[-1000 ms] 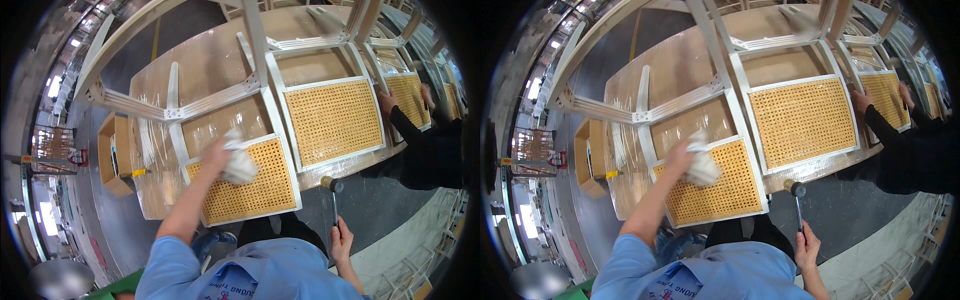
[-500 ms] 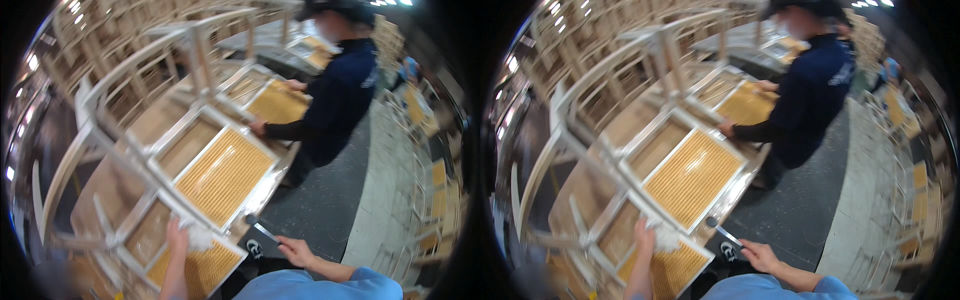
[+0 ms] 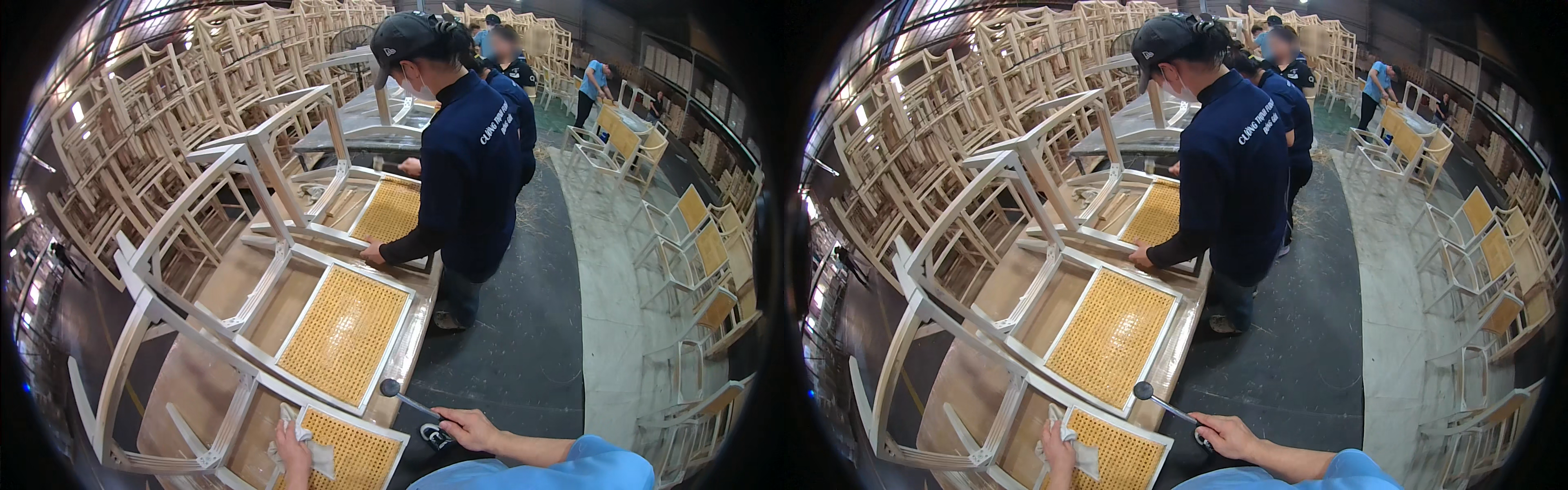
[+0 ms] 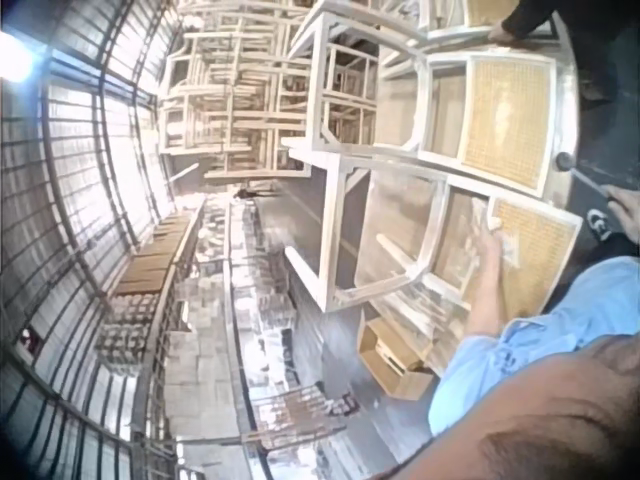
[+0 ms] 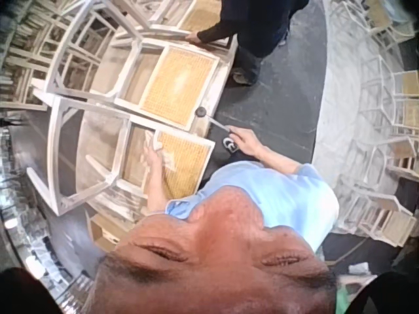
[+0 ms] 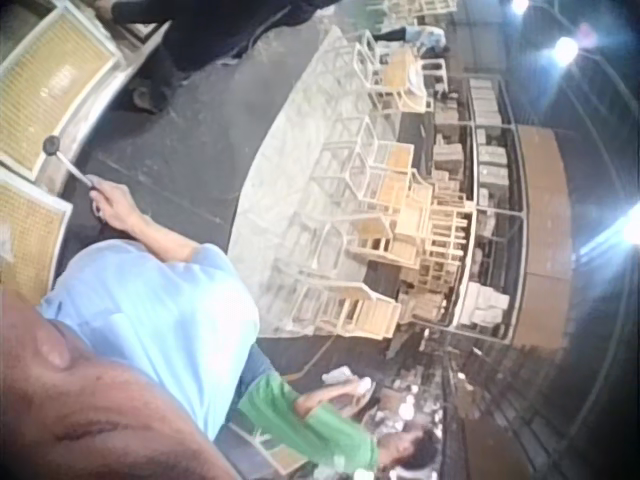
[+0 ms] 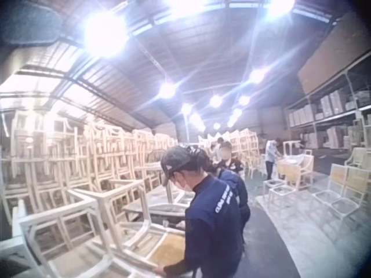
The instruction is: The person assembles a rattan chair seat by inserting thin wooden strips into the frame and tapping them with a rubber mallet. They wipe the seat with a cloth, adjust the strips, and use a small wooden block to protect the frame while hammering. The person then lifts and repositions the chair frame.
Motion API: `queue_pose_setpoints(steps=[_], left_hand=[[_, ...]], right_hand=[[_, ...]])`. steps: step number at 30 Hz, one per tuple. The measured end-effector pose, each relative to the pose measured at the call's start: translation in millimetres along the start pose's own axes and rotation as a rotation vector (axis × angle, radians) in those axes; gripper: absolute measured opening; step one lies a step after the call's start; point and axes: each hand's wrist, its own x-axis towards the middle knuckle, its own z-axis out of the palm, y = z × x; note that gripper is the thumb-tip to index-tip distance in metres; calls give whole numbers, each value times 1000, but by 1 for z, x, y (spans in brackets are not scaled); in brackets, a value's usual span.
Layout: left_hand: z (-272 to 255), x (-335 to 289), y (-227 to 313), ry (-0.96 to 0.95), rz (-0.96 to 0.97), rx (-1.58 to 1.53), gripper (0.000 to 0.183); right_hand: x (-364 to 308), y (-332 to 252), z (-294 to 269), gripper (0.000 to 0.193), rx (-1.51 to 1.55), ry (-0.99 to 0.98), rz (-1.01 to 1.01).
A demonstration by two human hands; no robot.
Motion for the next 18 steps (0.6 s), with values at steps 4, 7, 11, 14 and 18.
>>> queue_pose_setpoints(steps=[4, 7, 11, 14, 18], left_hand=[[-40, -46, -61, -190, 123, 56, 61], [-80, -97, -117, -278, 150, 108, 61], [-120, -147, -162, -395, 335, 281, 62], [-130, -155, -168, -285, 435, 247, 51], [-129, -152, -92, -238, -2, -195, 32]], right_hand=[[-22, -17, 25, 41, -44, 45, -31], [-46, -38, 54, 40, -22, 92, 34], [-104, -58, 112, 39, -7, 152, 176], [-144, -68, 155, 41, 18, 214, 143], [-177, -72, 186, 48, 84, 231, 242]])
